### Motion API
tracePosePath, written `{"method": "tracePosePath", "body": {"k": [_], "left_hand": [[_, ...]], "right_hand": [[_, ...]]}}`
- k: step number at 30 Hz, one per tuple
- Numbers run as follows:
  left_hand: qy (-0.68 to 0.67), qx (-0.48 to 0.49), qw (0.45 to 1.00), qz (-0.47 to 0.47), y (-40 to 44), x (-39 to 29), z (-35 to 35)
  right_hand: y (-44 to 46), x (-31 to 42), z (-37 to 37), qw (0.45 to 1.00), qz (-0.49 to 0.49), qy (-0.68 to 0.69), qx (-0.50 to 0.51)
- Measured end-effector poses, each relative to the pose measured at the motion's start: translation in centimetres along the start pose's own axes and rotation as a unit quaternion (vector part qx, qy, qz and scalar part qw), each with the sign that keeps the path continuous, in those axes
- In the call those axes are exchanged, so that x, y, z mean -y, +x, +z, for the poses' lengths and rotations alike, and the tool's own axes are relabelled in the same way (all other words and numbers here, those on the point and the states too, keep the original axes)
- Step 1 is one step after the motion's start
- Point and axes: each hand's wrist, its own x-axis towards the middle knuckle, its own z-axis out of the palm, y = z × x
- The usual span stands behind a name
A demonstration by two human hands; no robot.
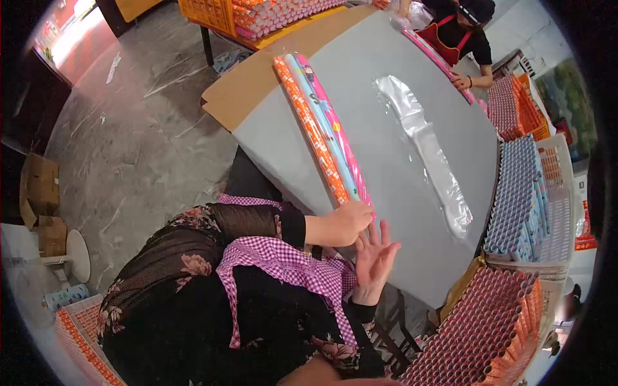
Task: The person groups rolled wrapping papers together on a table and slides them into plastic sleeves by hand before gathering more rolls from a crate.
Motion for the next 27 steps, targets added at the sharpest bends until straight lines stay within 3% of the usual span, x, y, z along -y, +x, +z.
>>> {"method": "tracePosePath", "body": {"k": [8, 11, 13, 16, 21, 23, 27], "left_hand": [[-0.012, 0.002, 1.0, 0.005, -0.1, -1.0, 0.1], [-0.017, 0.045, 0.999, -0.021, 0.2, -1.7, -0.3], [-0.112, 0.066, 0.991, 0.001, 0.1, -2.4, 0.1], [-0.118, 0.031, 0.991, 0.061, -0.4, -4.2, 1.2], [-0.142, 0.012, 0.986, 0.083, -0.8, -5.1, 2.5], [-0.198, 0.046, 0.979, -0.002, -0.9, -5.2, 2.4], [-0.214, 0.035, 0.976, -0.004, -1.2, -5.1, 2.4]], "right_hand": [[-0.1, 0.2, 0.9, 1.0, -0.005, 0.001, 0.013], [0.0, 0.0, 0.0, 1.0, 0.0, 0.017, 0.025], [0.1, -0.4, -0.1, 0.999, 0.002, 0.033, 0.028], [0.5, -1.3, 0.6, 0.999, 0.016, 0.022, 0.032], [0.6, -1.3, 1.4, 0.997, -0.001, 0.066, 0.029], [0.8, -1.4, 0.9, 0.996, -0.004, 0.081, 0.037], [1.1, -2.0, 0.3, 0.992, -0.001, 0.116, 0.05]]}}
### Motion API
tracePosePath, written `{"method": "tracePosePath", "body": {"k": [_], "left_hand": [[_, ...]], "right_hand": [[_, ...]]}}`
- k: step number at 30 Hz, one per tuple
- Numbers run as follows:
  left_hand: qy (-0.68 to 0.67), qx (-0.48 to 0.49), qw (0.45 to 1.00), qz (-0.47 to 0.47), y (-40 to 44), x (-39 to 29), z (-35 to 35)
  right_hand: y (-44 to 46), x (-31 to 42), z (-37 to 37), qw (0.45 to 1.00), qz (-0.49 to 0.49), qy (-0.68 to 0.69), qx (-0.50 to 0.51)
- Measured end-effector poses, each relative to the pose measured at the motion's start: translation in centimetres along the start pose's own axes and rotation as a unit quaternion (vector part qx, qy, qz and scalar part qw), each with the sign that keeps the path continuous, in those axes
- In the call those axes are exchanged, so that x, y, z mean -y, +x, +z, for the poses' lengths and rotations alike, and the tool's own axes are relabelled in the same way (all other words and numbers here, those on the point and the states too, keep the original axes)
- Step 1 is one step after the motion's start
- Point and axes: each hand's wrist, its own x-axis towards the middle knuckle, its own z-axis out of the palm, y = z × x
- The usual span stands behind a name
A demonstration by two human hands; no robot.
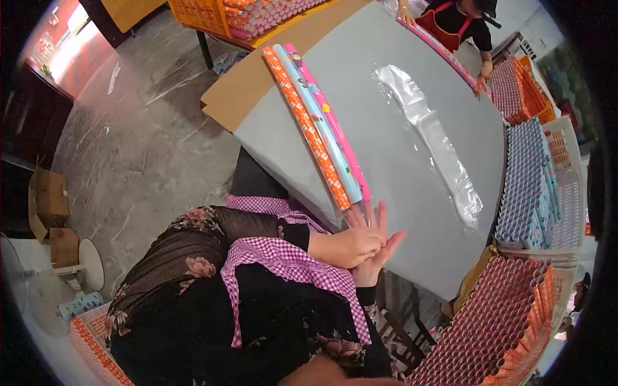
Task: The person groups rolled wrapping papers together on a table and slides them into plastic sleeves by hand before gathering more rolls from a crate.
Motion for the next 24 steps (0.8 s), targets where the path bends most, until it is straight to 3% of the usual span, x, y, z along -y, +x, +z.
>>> {"method": "tracePosePath", "body": {"k": [9, 11, 15, 17, 19, 21, 24], "left_hand": [[0.059, 0.021, 0.998, -0.01, -0.2, 0.6, 0.6], [0.12, 0.014, 0.992, 0.047, -0.2, 1.2, 0.6], [0.07, 0.037, 0.996, 0.052, 0.2, 1.0, -0.8], [0.114, 0.09, 0.989, 0.031, 1.1, 0.1, -3.4], [0.161, 0.068, 0.985, 0.01, 1.6, 1.6, -6.0], [0.281, 0.019, 0.959, 0.032, 2.4, 3.0, -8.9], [0.364, -0.025, 0.93, 0.043, 3.5, 4.9, -14.3]], "right_hand": [[0.6, -0.4, -1.9, 1.0, 0.008, 0.015, -0.01], [0.4, -0.4, -0.8, 0.999, 0.008, 0.013, -0.033], [0.3, -0.1, 1.7, 0.995, -0.01, -0.082, -0.061], [0.4, -0.2, 0.6, 0.993, -0.019, -0.091, -0.072], [0.8, 0.0, -1.4, 0.992, -0.001, -0.112, -0.058], [0.9, 0.2, -1.8, 0.997, 0.005, -0.031, -0.067], [1.4, 0.6, 0.0, 0.991, 0.0, -0.106, -0.081]]}}
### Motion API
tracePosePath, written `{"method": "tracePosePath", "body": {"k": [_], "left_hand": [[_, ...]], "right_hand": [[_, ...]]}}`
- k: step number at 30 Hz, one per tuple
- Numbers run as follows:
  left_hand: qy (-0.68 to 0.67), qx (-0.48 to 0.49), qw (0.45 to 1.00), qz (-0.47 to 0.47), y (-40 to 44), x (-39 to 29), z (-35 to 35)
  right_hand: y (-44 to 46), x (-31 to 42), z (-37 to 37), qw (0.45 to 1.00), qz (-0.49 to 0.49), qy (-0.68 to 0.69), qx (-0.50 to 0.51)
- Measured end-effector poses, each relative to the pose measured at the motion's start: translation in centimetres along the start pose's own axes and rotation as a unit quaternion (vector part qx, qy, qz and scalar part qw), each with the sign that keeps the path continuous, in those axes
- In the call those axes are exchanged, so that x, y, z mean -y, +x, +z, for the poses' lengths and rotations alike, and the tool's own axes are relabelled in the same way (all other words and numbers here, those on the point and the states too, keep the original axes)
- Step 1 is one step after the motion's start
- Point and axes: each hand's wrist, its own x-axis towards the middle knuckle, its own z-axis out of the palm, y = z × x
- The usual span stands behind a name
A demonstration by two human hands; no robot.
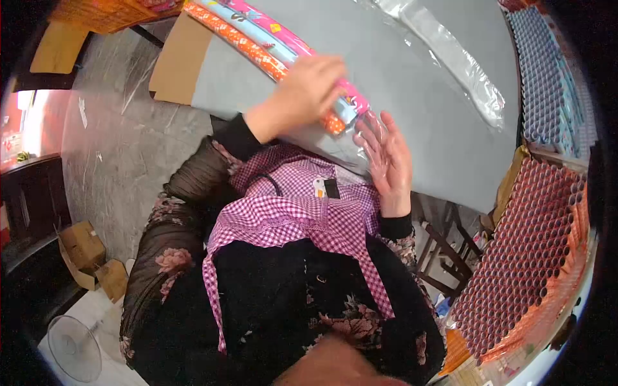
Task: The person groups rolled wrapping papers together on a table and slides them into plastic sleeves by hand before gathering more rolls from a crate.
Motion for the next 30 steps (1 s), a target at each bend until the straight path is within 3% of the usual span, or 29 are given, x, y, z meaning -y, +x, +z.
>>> {"method": "tracePosePath", "body": {"k": [5, 7, 9, 10, 11, 16, 21, 24, 30], "left_hand": [[0.206, 0.14, 0.968, -0.012, -0.3, 5.6, -2.1], [0.22, 0.153, 0.963, -0.034, -0.9, 6.5, -2.1], [0.193, 0.183, 0.963, -0.026, -1.4, 6.0, -1.8], [0.207, 0.169, 0.963, -0.035, -1.6, 5.8, -2.0], [0.188, 0.164, 0.968, -0.04, -1.9, 5.4, -1.8], [0.137, 0.119, 0.983, -0.038, -2.1, 4.5, -2.2], [0.07, 0.103, 0.991, -0.047, -1.8, 4.1, -2.5], [0.05, 0.09, 0.994, -0.046, -2.0, 4.4, -2.5], [0.035, 0.078, 0.995, -0.046, -2.2, 4.6, -2.6]], "right_hand": [[-0.2, 0.7, 0.1, 0.993, 0.02, -0.07, -0.098], [0.0, 1.1, 1.3, 0.991, 0.001, -0.039, -0.129], [0.0, 1.5, 1.2, 0.977, 0.029, -0.12, -0.171], [-0.1, 1.0, -1.5, 0.991, 0.015, -0.084, -0.105], [0.1, 1.6, -0.4, 0.982, 0.029, -0.124, -0.139], [0.2, 2.3, 0.0, 0.984, 0.036, -0.118, -0.126], [0.5, 3.4, 1.4, 0.97, 0.042, -0.197, -0.135], [1.3, 3.2, 2.8, 0.937, 0.066, -0.253, -0.234], [3.5, 2.3, 4.2, 0.922, 0.044, -0.282, -0.262]]}}
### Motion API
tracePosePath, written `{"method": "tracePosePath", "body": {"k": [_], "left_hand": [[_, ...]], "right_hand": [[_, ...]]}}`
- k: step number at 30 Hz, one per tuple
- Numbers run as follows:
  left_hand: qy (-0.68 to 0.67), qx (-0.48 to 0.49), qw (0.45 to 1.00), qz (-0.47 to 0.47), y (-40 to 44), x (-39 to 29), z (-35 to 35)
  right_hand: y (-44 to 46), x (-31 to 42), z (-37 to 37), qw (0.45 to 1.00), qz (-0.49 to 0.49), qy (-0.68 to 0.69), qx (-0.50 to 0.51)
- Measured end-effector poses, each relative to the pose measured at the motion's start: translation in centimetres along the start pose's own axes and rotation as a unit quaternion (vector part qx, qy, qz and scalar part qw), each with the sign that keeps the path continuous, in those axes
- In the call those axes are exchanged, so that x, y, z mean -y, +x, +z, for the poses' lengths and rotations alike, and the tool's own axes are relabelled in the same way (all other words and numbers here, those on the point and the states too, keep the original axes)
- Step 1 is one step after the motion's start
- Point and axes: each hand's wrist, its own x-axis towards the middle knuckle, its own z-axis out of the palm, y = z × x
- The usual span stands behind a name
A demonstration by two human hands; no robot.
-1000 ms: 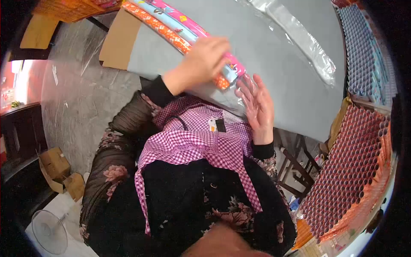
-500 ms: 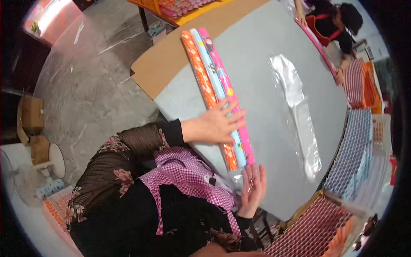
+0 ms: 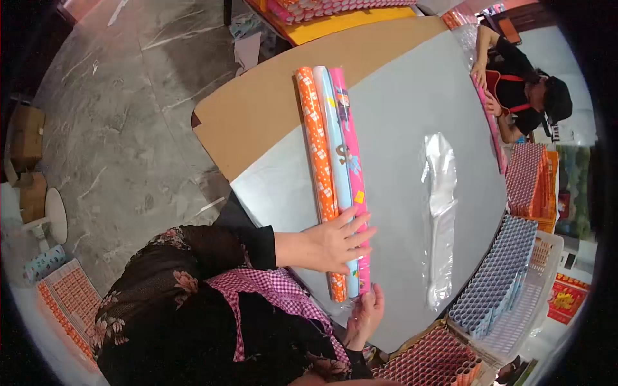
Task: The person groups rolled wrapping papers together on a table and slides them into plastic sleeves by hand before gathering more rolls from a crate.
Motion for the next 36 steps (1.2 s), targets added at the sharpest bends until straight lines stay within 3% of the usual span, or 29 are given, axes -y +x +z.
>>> {"method": "tracePosePath", "body": {"k": [13, 15, 17, 19, 21, 23, 24, 26, 33, 36], "left_hand": [[-0.003, 0.009, 1.0, -0.015, 0.5, 0.3, 0.7], [-0.025, 0.025, 0.999, -0.019, 0.4, 0.3, 0.8], [0.023, 0.026, 0.999, -0.025, 0.3, 0.3, 1.4], [0.06, 0.053, 0.996, -0.028, 0.2, 0.1, 2.0], [-0.032, 0.011, 0.998, -0.05, 0.3, 0.1, 2.9], [-0.031, 0.035, 0.998, -0.041, 0.0, -0.3, 2.3], [-0.003, 0.031, 0.998, -0.047, -0.2, -0.1, 2.2], [0.041, 0.032, 0.998, -0.036, -1.3, -0.3, 2.6], [0.108, 0.077, 0.99, -0.046, -2.4, -0.3, 2.3], [0.103, 0.074, 0.991, -0.046, -3.0, -0.4, 2.5]], "right_hand": [[2.7, 2.9, 0.9, 0.989, 0.125, -0.037, -0.063], [3.4, 3.2, -0.1, 0.985, 0.171, -0.033, 0.022], [4.1, 2.2, -1.8, 0.98, 0.184, -0.065, 0.026], [3.0, 2.3, 1.1, 0.988, 0.111, -0.063, -0.09], [2.9, 1.6, 1.2, 0.99, 0.082, -0.057, -0.097], [2.5, 0.5, 0.0, 0.995, 0.085, -0.05, -0.035], [2.0, -0.3, 0.0, 0.994, 0.094, -0.03, -0.055], [0.9, -2.0, 0.1, 0.998, 0.026, -0.048, -0.013], [0.0, -4.5, 0.6, 1.0, -0.021, 0.015, -0.013], [-0.1, -3.6, 0.6, 0.999, -0.005, -0.037, -0.007]]}}
